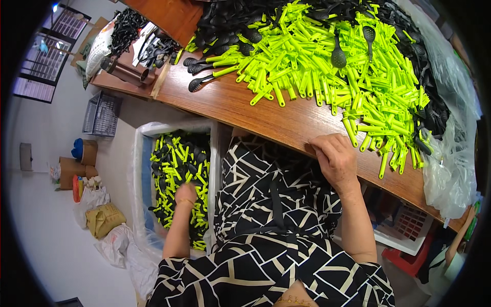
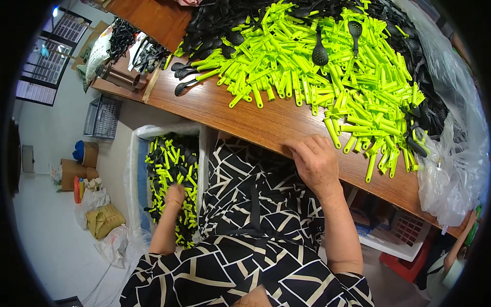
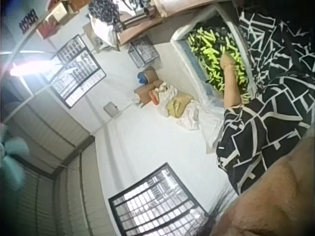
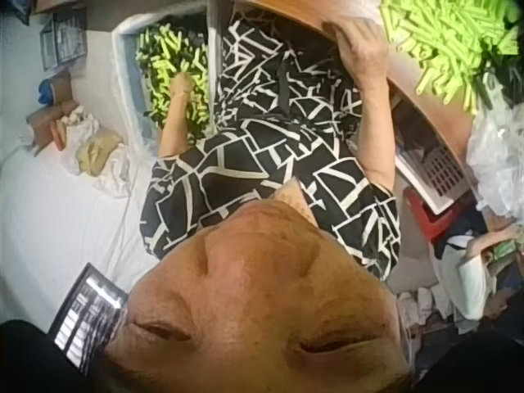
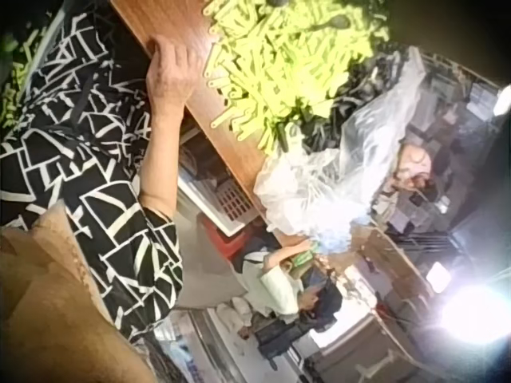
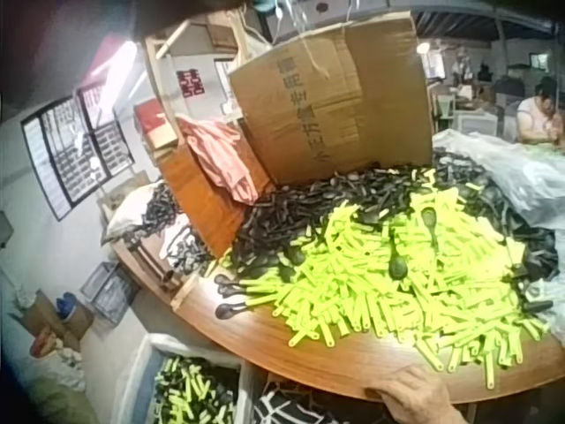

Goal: The person assembles kitchen utensils by inserting black slotted spoon heads into neon green plastic handles. They pick up a spoon head and a handle, fit them together, and place the completed utensil into a white bin below the table. The process is repeated continuously throughout the video.

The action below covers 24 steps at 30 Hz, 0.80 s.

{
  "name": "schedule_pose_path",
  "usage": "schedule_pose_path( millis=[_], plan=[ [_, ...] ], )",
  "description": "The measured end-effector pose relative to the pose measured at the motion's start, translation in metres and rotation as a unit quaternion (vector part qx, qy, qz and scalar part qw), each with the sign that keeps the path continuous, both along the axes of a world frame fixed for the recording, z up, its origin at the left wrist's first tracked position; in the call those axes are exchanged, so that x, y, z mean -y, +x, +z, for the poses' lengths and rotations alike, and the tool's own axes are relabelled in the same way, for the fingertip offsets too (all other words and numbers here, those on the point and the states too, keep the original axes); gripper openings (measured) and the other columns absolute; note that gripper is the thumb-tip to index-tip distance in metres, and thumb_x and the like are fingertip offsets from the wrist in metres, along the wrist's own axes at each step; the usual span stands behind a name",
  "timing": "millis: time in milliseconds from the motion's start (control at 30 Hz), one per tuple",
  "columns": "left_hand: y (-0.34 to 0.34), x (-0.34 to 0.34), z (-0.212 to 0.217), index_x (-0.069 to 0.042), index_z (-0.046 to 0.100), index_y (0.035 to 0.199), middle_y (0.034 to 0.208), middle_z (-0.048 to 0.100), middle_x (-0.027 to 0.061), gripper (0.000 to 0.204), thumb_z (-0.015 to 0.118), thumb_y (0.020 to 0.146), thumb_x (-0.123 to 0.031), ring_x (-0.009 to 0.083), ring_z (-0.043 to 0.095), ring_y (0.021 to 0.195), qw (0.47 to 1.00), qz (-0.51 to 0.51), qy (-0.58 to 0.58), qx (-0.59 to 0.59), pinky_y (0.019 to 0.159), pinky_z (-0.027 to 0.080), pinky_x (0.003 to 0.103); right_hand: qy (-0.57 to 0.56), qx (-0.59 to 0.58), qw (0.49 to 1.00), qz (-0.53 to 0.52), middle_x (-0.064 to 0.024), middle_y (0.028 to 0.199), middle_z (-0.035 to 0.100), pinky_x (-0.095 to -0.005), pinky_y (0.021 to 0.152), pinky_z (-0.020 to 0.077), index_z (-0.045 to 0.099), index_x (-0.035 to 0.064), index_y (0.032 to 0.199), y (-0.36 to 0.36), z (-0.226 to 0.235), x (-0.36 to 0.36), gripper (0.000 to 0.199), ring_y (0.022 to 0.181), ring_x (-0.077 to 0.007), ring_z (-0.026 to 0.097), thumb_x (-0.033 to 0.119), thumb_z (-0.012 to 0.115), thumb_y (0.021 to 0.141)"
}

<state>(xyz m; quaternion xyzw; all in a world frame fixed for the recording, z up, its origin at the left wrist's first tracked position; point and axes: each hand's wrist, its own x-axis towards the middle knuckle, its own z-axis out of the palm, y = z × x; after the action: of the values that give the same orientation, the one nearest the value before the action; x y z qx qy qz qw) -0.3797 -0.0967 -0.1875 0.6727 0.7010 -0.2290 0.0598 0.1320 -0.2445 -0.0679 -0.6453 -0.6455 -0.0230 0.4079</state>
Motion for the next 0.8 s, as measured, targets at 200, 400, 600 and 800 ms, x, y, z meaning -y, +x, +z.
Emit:
schedule_pose_path(
  millis=[200, 400, 600, 800],
  plan=[
    [0.181, -0.117, 0.135, -0.002, 0.074, 0.115, 0.108, 0.074, 0.0167, 0.019, 0.065, 0.101, -0.011, 0.0304, 0.072, 0.100, 0.774, -0.271, 0.320, 0.474, 0.087, 0.055, 0.038, -0.007, 0.010, 1.000, -0.006, -0.0067, 0.088, 0.068, -0.0403, 0.079, 0.0495, 0.073, 0.0096, 0.103, -0.001, -0.002, -0.001, 0.024, 0.088, -0.0274, 0.065, 0.002, 0.077, 0.081],
    [0.249, -0.239, 0.110, -0.016, 0.076, 0.112, 0.114, 0.073, 0.0100, 0.022, 0.074, 0.093, -0.027, 0.0335, 0.068, 0.109, 0.840, -0.324, 0.326, 0.289, 0.088, 0.052, 0.052, -0.005, -0.013, 1.000, -0.001, -0.0074, 0.089, 0.069, -0.0402, 0.079, 0.0508, 0.074, 0.0088, 0.103, -0.003, 0.002, -0.002, 0.022, 0.088, -0.0278, 0.065, 0.002, 0.078, 0.083],
    [0.245, -0.219, 0.122, -0.010, 0.074, 0.115, 0.103, 0.074, 0.0104, 0.023, 0.072, 0.096, -0.023, 0.0296, 0.071, 0.093, 0.837, -0.330, 0.222, 0.376, 0.083, 0.055, 0.041, 0.002, -0.083, 0.994, -0.067, -0.0121, 0.100, 0.073, -0.0417, 0.086, 0.0543, 0.073, 0.0047, 0.108, 0.019, 0.018, 0.009, 0.022, 0.095, -0.0319, 0.068, 0.000, 0.075, 0.087],
    [0.246, -0.139, 0.138, 0.001, 0.069, 0.117, 0.089, 0.072, 0.0066, 0.025, 0.055, 0.111, -0.019, 0.0103, 0.067, 0.073, 0.770, -0.194, 0.123, 0.595, 0.068, 0.054, 0.028, -0.007, 0.075, 0.988, -0.137, -0.0063, 0.102, 0.073, -0.0408, 0.088, 0.0518, 0.076, 0.0102, 0.103, 0.068, 0.030, -0.026, 0.018, 0.099, -0.0285, 0.067, 0.007, 0.077, 0.085]
  ],
)
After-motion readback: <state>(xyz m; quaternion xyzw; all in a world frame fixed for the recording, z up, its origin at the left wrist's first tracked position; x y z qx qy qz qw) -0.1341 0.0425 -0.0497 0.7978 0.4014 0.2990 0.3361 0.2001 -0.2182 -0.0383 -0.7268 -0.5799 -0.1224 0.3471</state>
